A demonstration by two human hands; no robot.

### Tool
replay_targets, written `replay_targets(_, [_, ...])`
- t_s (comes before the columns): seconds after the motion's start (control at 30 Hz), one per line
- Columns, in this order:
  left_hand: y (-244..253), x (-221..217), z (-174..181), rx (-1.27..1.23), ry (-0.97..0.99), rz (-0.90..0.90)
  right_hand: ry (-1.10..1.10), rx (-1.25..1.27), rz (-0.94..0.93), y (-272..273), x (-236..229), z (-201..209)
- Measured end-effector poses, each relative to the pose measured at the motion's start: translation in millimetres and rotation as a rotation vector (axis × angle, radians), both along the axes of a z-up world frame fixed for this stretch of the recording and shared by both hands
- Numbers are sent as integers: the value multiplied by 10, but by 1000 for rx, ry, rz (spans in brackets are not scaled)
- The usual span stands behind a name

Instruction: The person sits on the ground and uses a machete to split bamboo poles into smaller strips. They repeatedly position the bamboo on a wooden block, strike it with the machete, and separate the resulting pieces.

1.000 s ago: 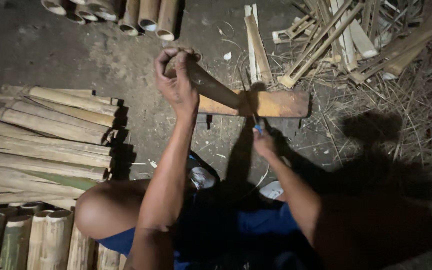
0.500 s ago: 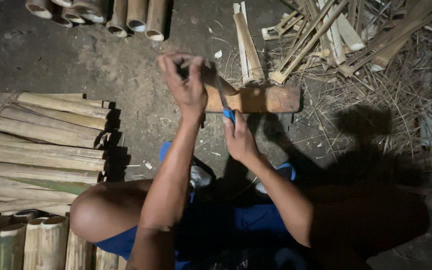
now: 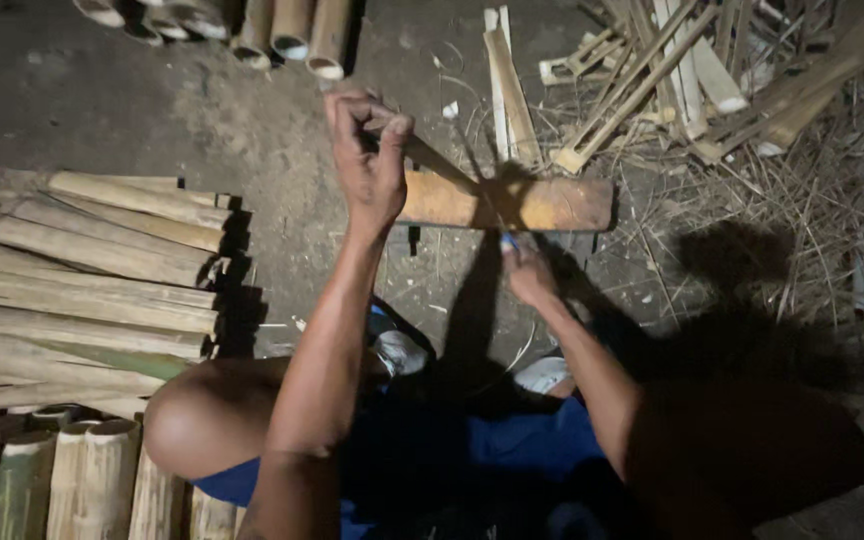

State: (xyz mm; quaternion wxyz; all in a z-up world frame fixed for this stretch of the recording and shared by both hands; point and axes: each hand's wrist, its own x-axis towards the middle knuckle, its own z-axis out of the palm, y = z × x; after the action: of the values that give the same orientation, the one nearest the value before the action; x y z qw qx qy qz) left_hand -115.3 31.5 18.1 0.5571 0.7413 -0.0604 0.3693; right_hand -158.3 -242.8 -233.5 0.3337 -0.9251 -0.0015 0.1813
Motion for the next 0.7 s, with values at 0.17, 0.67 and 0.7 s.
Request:
replay_targets(0.17, [2,-3,-38,4,-89,-105,-492,173,79,195,-521,386])
replay_targets(0.67, [-318,-350,-935,-703,553,-558,50,152,-188,-88,-89,-992])
replay_targets(0.7, [-399,-394,-1094,-866,789,-686,15,193,-191,-83,-107,-973])
